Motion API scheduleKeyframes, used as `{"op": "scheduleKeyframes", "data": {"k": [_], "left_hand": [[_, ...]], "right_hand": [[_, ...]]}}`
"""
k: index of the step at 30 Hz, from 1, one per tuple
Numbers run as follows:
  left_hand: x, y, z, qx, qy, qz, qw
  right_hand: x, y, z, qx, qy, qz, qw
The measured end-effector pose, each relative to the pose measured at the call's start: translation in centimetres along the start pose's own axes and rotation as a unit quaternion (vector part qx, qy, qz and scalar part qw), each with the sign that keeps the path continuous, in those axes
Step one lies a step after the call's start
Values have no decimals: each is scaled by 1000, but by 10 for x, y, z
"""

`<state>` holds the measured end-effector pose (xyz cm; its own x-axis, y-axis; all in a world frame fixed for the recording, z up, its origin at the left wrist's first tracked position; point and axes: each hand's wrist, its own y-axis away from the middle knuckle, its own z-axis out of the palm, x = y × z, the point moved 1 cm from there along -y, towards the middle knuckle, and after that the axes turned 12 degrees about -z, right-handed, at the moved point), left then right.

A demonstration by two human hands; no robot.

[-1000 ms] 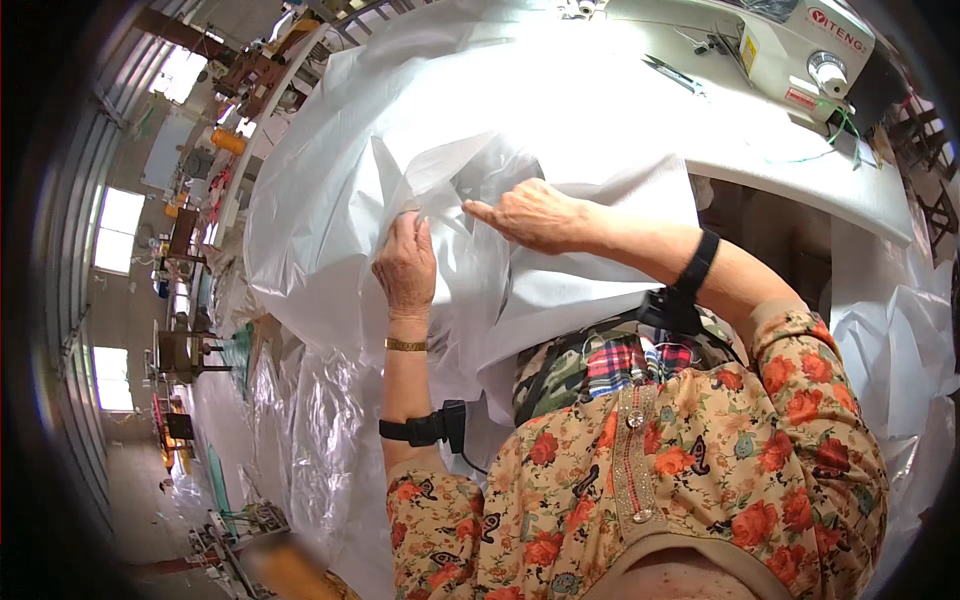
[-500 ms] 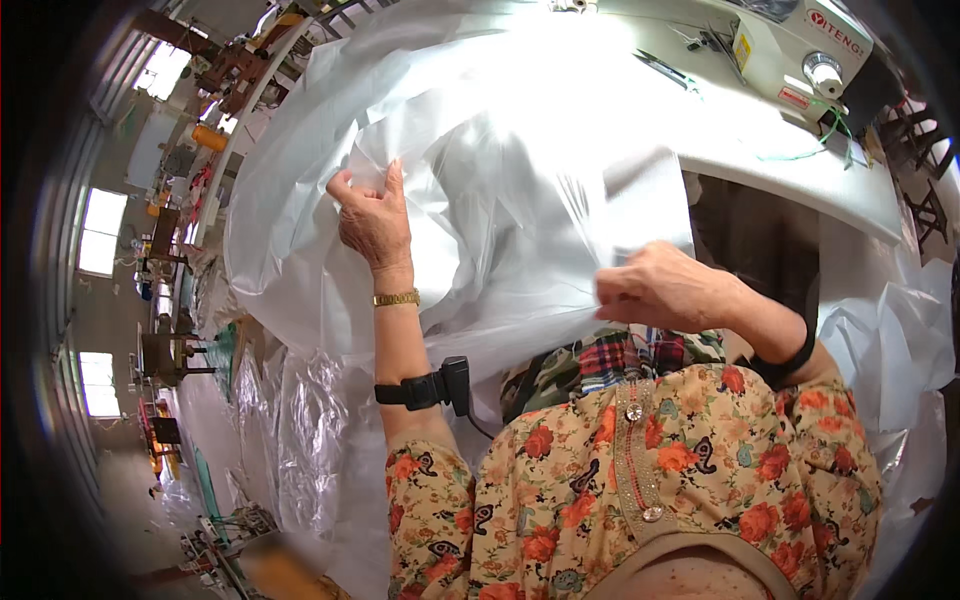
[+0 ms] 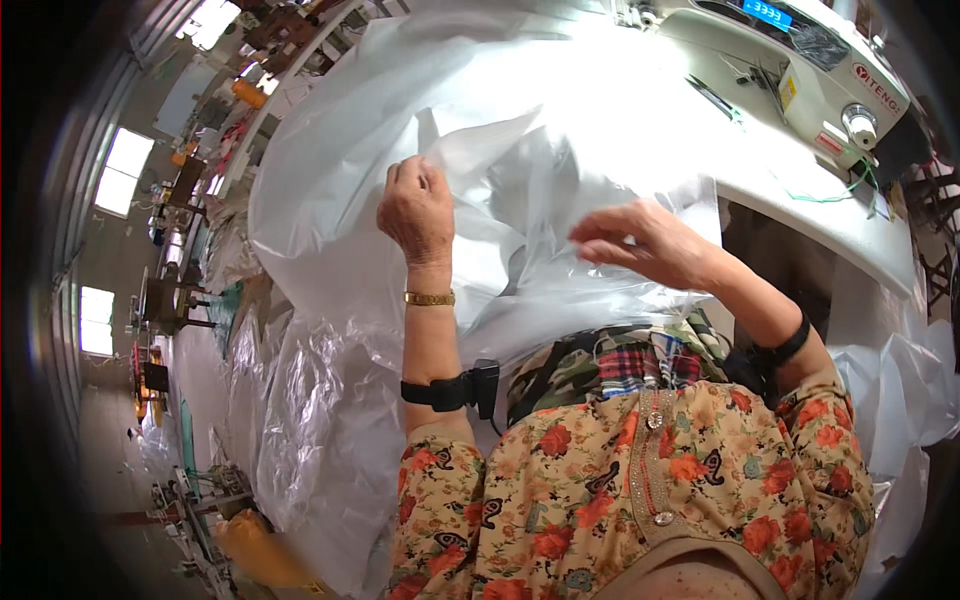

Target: The person folds and aligns the edges of a large white plastic sheet by hand, then feeds the material through a sewing machine to join the sections together. This process of folding, aligning, and sewing is repeated to create multiple seams.

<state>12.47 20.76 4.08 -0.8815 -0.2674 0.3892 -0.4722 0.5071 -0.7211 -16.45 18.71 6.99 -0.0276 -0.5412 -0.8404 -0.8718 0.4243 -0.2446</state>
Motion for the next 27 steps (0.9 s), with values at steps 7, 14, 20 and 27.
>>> {"op": "scheduleKeyframes", "data": {"k": [7, 14, 20, 27], "left_hand": [[52, -13, -80, -124, 112, 104, 981], [76, 12, -93, -561, 139, 32, 816], [97, 31, -57, -572, 70, 168, 800], [91, 50, -38, -663, 264, -97, 694]], "right_hand": [[63, -73, 82, 77, 181, -206, 959], [-12, -48, 141, -162, -12, -304, 939], [-32, -24, 112, -290, 20, -241, 926], [14, 50, 17, 239, -3, 19, 971]]}}
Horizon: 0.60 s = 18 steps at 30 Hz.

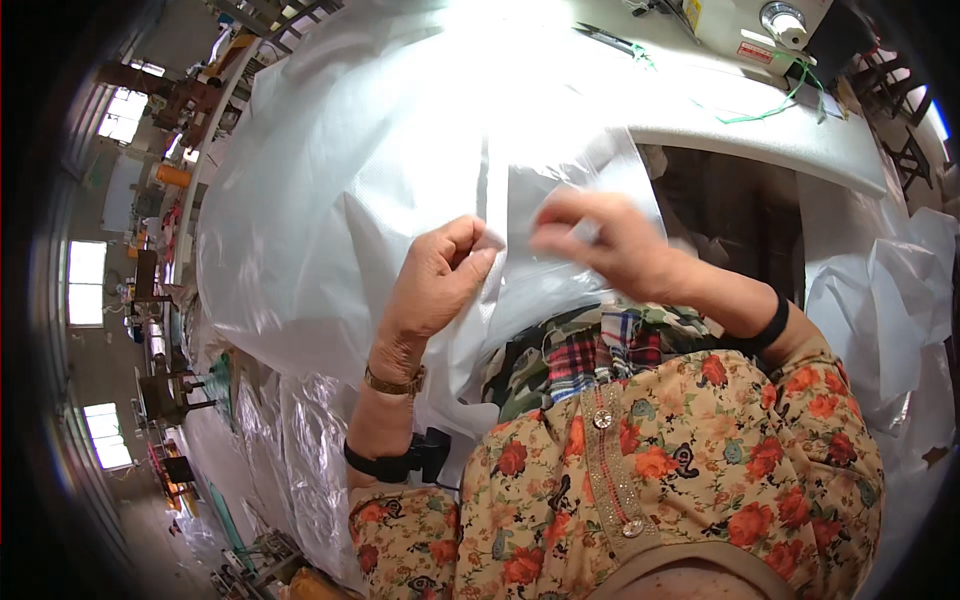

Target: The person folds and aligns the edges of a large white plastic sheet by hand, then feeds the material through a sewing machine to join the sections together. This process of folding, aligning, and sewing is repeated to create multiple seams.

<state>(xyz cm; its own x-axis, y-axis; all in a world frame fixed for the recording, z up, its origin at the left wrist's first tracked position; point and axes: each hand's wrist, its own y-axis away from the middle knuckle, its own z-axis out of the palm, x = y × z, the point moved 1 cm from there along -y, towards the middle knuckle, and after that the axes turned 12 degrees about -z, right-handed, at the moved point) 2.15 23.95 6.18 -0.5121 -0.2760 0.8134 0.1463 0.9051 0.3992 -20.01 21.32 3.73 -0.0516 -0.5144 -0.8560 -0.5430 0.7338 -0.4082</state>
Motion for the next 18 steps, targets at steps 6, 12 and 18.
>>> {"op": "scheduleKeyframes", "data": {"k": [6, 12, 18], "left_hand": [[-18, -8, 20, -36, 175, -9, 984], [-32, -9, 35, 18, 251, -35, 967], [-34, -7, 48, 30, 303, -37, 952]], "right_hand": [[62, 54, -25, 205, -97, 107, 968], [71, 48, -7, 135, -317, 283, 895], [46, 32, 21, 26, -474, 243, 846]]}}
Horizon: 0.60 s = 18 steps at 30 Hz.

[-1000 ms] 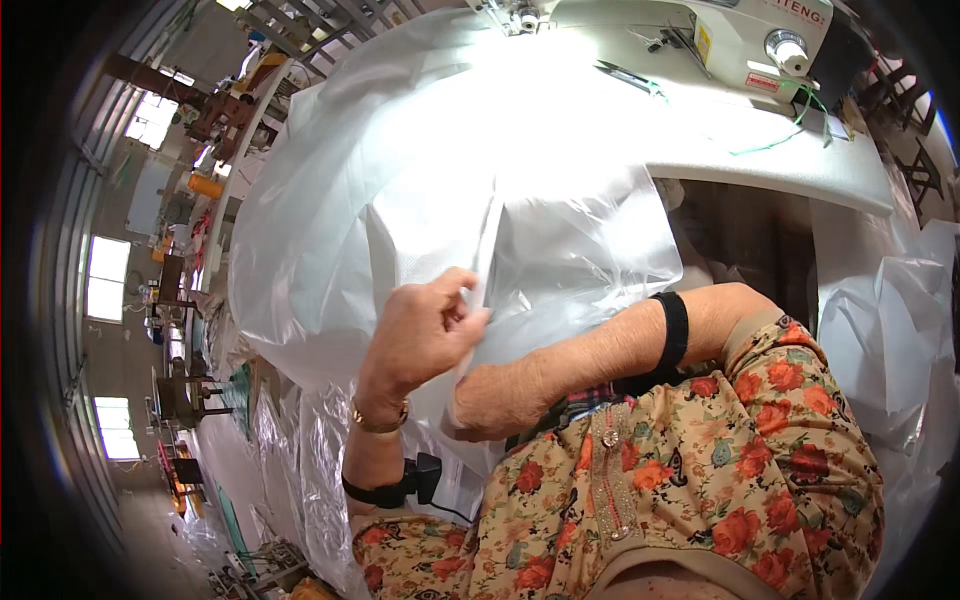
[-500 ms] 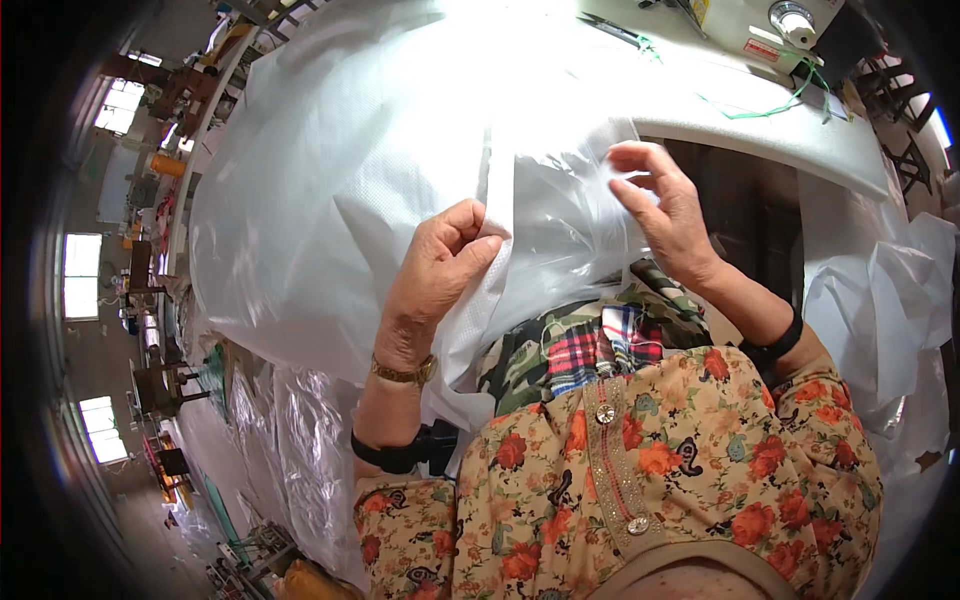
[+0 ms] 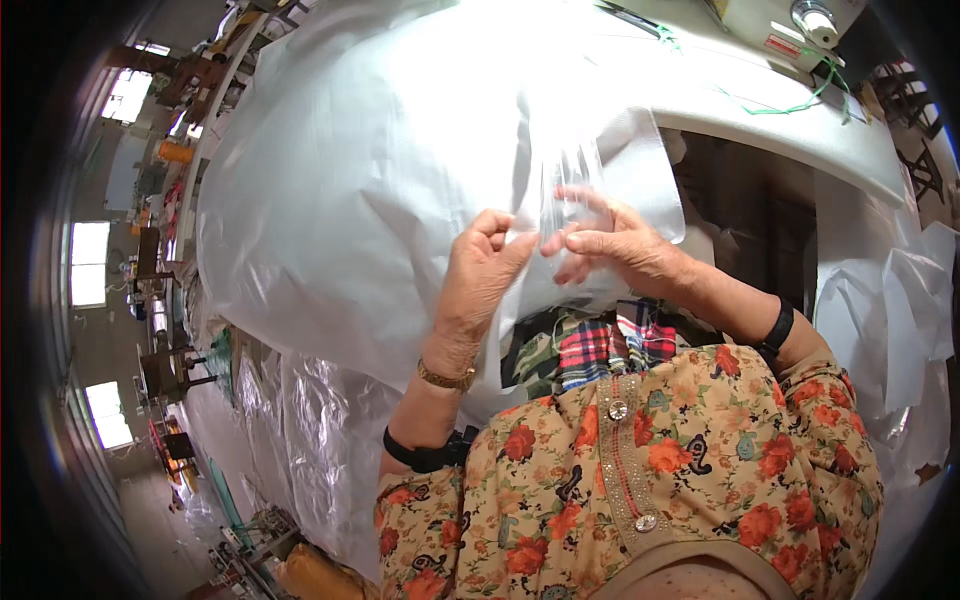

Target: The person folds and aligns the edges of a large white plastic sheet by hand, then feeds the material through a sewing machine to join the sections together. This process of folding, aligning, and sewing is repeated to create multiple seams.

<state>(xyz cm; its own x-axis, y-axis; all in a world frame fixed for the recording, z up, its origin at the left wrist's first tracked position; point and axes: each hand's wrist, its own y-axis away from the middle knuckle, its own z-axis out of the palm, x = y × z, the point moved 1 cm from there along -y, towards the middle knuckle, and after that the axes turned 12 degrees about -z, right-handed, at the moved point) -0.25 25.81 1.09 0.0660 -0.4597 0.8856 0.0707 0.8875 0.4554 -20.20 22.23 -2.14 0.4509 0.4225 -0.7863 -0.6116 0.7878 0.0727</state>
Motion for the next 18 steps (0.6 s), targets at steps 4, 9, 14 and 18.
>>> {"op": "scheduleKeyframes", "data": {"k": [4, 9, 14, 18], "left_hand": [[-1, 2, -1, -51, -4, -20, 998], [0, -2, -15, 1, -32, 58, 998], [-3, -3, -32, 9, -42, 49, 998], [-3, -2, -33, 53, -164, 77, 982]], "right_hand": [[11, -3, 21, -43, -3, -16, 999], [22, 2, 3, 8, 37, -8, 999], [11, 21, -5, 36, 210, -39, 976], [-2, 26, 16, 25, 179, -81, 980]]}}
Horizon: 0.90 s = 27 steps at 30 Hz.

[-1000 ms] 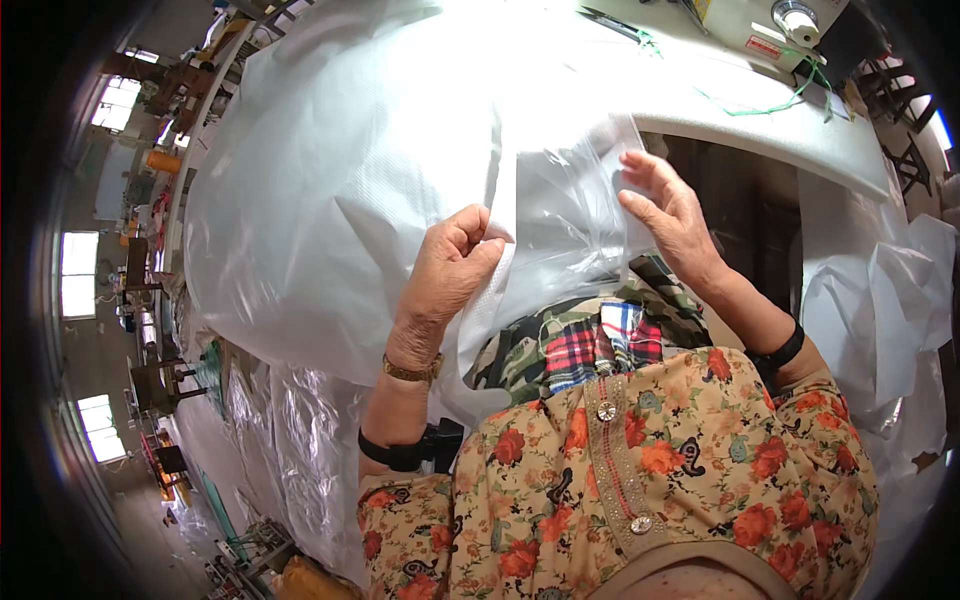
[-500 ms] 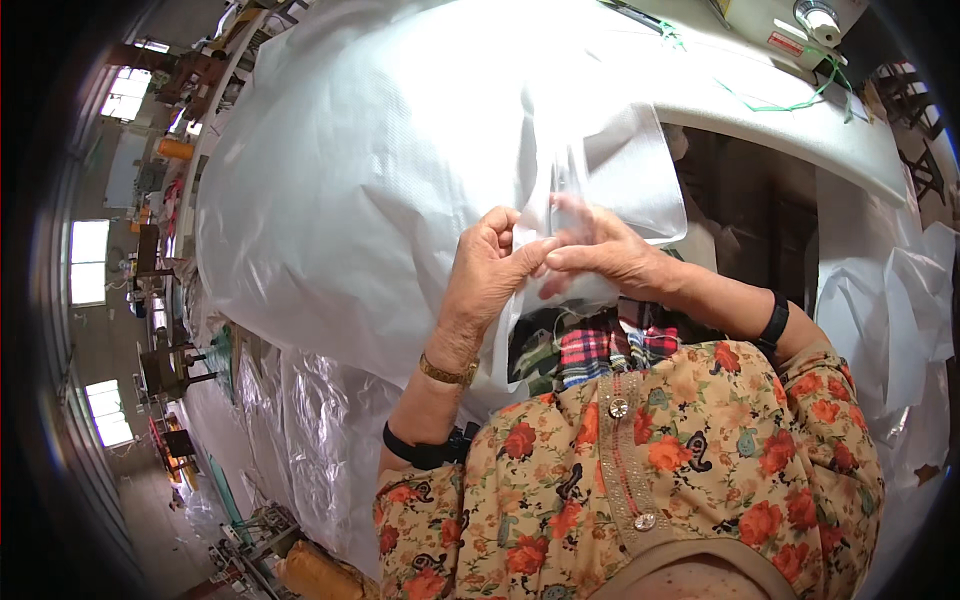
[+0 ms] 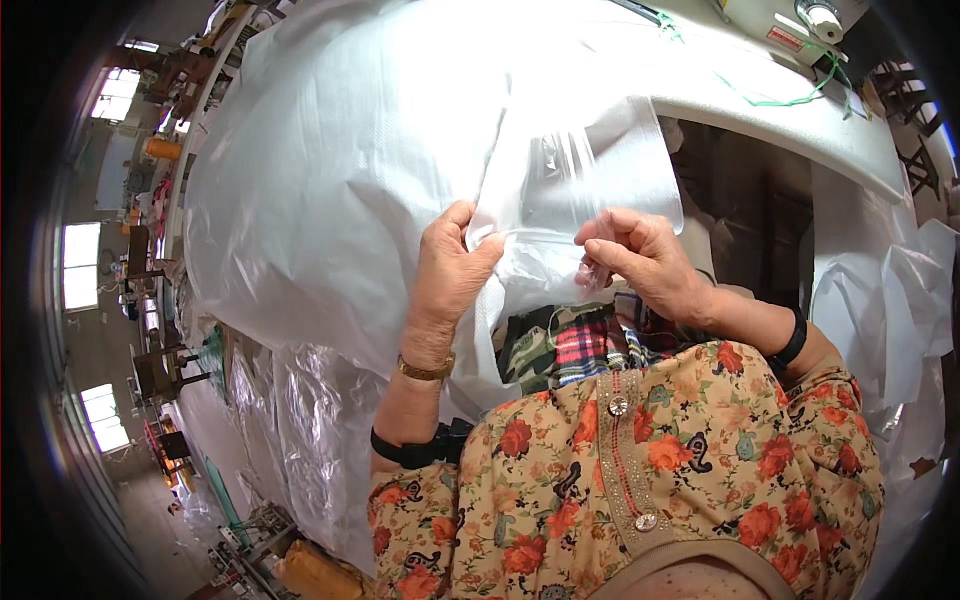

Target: The person folds and aligns the edges of a large white plastic sheet by hand, then feeds the material through a sewing machine to join the sections together. This process of folding, aligning, and sewing is repeated to create multiple seams.

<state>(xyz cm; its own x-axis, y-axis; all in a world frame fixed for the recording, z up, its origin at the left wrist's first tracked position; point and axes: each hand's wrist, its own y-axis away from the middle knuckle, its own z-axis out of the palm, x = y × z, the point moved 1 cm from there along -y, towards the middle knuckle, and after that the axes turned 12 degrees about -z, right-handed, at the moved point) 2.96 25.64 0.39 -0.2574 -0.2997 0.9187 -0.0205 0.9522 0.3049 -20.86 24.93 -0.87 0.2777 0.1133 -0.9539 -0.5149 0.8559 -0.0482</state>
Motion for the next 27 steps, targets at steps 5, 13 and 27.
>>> {"op": "scheduleKeyframes", "data": {"k": [5, 13, 27], "left_hand": [[34, 16, 20, 135, -241, 157, 948], [33, 22, 8, -28, 46, 16, 998], [22, 17, 25, -151, 251, -74, 953]], "right_hand": [[-41, -10, 15, -42, 199, -176, 963], [-36, -26, 30, -159, 394, -211, 880], [-43, -28, 36, -257, 504, -297, 769]]}}
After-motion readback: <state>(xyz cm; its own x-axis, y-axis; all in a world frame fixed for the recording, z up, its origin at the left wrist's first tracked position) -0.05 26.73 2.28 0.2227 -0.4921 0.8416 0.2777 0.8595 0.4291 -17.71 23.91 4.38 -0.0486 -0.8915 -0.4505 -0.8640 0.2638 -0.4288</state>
